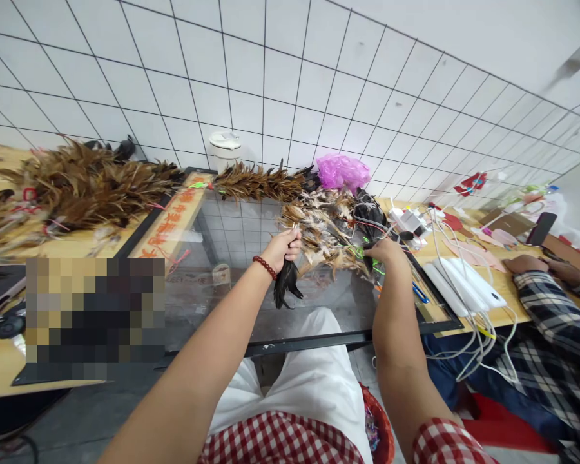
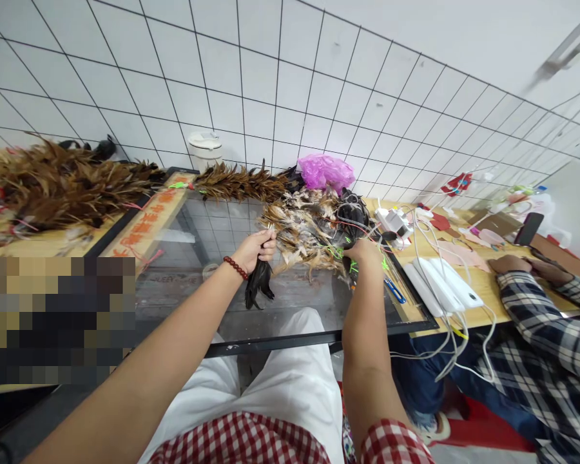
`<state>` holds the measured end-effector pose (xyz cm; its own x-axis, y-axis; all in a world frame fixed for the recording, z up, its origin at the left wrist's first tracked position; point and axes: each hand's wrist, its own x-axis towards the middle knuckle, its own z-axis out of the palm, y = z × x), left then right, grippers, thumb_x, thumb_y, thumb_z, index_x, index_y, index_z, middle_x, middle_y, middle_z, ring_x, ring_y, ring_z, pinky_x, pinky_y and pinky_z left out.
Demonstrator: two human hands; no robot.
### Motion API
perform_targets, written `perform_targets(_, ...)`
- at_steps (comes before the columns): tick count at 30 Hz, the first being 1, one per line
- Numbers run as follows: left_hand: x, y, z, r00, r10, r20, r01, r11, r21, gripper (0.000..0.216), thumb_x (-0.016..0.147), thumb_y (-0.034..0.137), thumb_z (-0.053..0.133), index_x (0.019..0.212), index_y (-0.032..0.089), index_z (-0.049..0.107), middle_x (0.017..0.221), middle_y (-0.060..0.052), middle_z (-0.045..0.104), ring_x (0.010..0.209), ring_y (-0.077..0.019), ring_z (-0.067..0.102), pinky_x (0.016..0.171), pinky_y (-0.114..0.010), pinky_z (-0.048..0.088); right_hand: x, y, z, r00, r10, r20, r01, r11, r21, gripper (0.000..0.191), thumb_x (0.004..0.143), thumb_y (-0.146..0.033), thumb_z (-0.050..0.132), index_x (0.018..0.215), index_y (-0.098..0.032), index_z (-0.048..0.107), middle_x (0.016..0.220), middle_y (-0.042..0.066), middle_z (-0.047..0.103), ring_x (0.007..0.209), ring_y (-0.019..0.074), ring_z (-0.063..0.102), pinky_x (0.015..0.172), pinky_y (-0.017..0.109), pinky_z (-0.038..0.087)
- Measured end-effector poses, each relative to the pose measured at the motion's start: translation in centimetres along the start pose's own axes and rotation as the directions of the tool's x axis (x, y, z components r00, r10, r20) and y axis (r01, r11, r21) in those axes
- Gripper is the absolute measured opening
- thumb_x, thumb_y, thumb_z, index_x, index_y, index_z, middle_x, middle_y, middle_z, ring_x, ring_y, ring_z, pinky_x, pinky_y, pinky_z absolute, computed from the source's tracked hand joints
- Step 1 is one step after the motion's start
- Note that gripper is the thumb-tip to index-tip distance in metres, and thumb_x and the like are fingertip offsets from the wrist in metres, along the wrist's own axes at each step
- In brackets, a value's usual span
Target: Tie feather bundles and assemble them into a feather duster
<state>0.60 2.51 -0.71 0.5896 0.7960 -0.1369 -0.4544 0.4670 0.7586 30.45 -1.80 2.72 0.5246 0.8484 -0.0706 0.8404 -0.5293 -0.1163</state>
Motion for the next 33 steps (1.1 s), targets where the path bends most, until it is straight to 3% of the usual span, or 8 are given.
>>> perform_targets(4, 0.0, 0.1, 0.0, 1.0, -0.005, -0.006, 0.005, 1.0, -0.027, 0.021, 0.088, 0.028, 0.054, 0.073, 0.016, 0.044, 0.051, 0.008, 0.032, 0.033, -0.0018, 0.024, 0.033, -0.012, 0.015, -0.1, -0.1, -0.1, 0.986, -0.048, -0.157, 0.087, 0.964, 0.249, 0.025, 0.069, -0.039, 0.066, 0.079, -0.018, 0.074, 0.074, 0.008, 0.07, 0.075, 0.0214, 0.065, 0.071, 0.031, 0.048)
perform_targets(8, 0.1, 0.0, -0.1, 1.0, -0.006, -0.003, 0.006, 0.998, -0.058, 0.022, 0.086, 0.029, 0.057, 0.074, 0.016, 0.045, 0.051, 0.008, 0.033, 0.033, -0.0014, 0.024, 0.033, -0.011, 0.016, -0.1, -1.4, -0.1, 0.883, -0.013, -0.468, 0.301, 0.782, 0.546, 0.03, 0.071, -0.037, 0.062, 0.09, -0.017, 0.074, 0.079, 0.006, 0.071, 0.076, 0.0198, 0.065, 0.073, 0.031, 0.05)
perform_targets(12, 0.2, -0.1, -0.1, 1.0, -0.001, 0.003, 0.001, 0.998, -0.062, 0.021, 0.088, 0.028, 0.054, 0.073, 0.016, 0.045, 0.051, 0.008, 0.033, 0.033, -0.0018, 0.024, 0.033, -0.012, 0.016, -0.6, -4.2, 0.5, 0.873, 0.04, -0.487, 0.45, 0.322, 0.833, 0.03, 0.074, -0.042, 0.061, 0.09, -0.017, 0.064, 0.068, 0.001, 0.064, 0.059, 0.0142, 0.061, 0.058, 0.027, 0.051)
perform_targets(16, -0.1, 0.0, 0.3, 1.0, -0.008, -0.009, 0.008, 0.999, -0.048, 0.022, 0.087, 0.029, 0.057, 0.072, 0.016, 0.045, 0.052, 0.007, 0.035, 0.034, -0.0015, 0.026, 0.033, -0.012, 0.017, -3.2, -7.8, 1.0, 0.742, -0.119, -0.66, 0.661, -0.031, 0.75, 0.021, 0.081, -0.041, 0.06, 0.085, -0.021, 0.057, 0.096, 0.006, 0.067, 0.095, 0.0168, 0.064, 0.086, 0.035, 0.052)
perform_targets(19, -0.2, -0.1, 0.6, 0.998, 0.023, -0.057, -0.027, 0.998, -0.054, 0.023, 0.085, 0.029, 0.059, 0.072, 0.016, 0.046, 0.054, 0.005, 0.043, 0.037, -0.0025, 0.033, 0.035, -0.012, 0.023, -6.1, -10.1, 1.7, 0.6, -0.327, -0.731, 0.775, 0.011, 0.631, 0.014, 0.087, -0.036, 0.054, 0.086, -0.023, 0.059, 0.105, 0.007, 0.067, 0.106, 0.0189, 0.061, 0.099, 0.041, 0.045)
perform_targets(26, 0.9, -0.3, 0.3, 0.949, 0.129, -0.286, -0.181, 0.97, -0.164, 0.018, 0.086, 0.026, 0.058, 0.073, 0.013, 0.054, 0.062, -0.001, 0.06, 0.054, -0.0094, 0.057, 0.055, -0.02, 0.048, -10.0, -12.6, 4.0, 0.348, -0.78, -0.52, 0.866, 0.054, 0.498, 0.014, 0.088, -0.023, 0.046, 0.087, -0.026, 0.06, 0.106, 0.006, 0.068, 0.103, 0.0197, 0.062, 0.098, 0.041, 0.045)
perform_targets(30, 1.0, -0.1, 0.0, 0.95, 0.109, -0.294, -0.178, 0.959, -0.219, 0.018, 0.088, 0.022, 0.054, 0.073, 0.013, 0.054, 0.063, -0.002, 0.062, 0.055, -0.0096, 0.058, 0.059, -0.022, 0.049, -9.9, -12.7, 4.5, 0.284, -0.845, -0.453, 0.869, 0.027, 0.494, 0.016, 0.09, -0.022, 0.044, 0.09, -0.026, 0.06, 0.102, 0.005, 0.068, 0.097, 0.0186, 0.063, 0.092, 0.036, 0.047)
perform_targets(33, 0.9, -0.1, -0.2, 0.959, 0.123, -0.255, -0.187, 0.951, -0.245, 0.017, 0.09, 0.022, 0.051, 0.077, 0.012, 0.056, 0.06, -0.001, 0.058, 0.054, -0.0095, 0.056, 0.056, -0.022, 0.048, -9.5, -12.5, 4.8, 0.304, -0.848, -0.435, 0.86, 0.048, 0.509, 0.016, 0.091, -0.024, 0.043, 0.092, -0.025, 0.059, 0.101, 0.006, 0.067, 0.097, 0.0188, 0.062, 0.092, 0.037, 0.047)
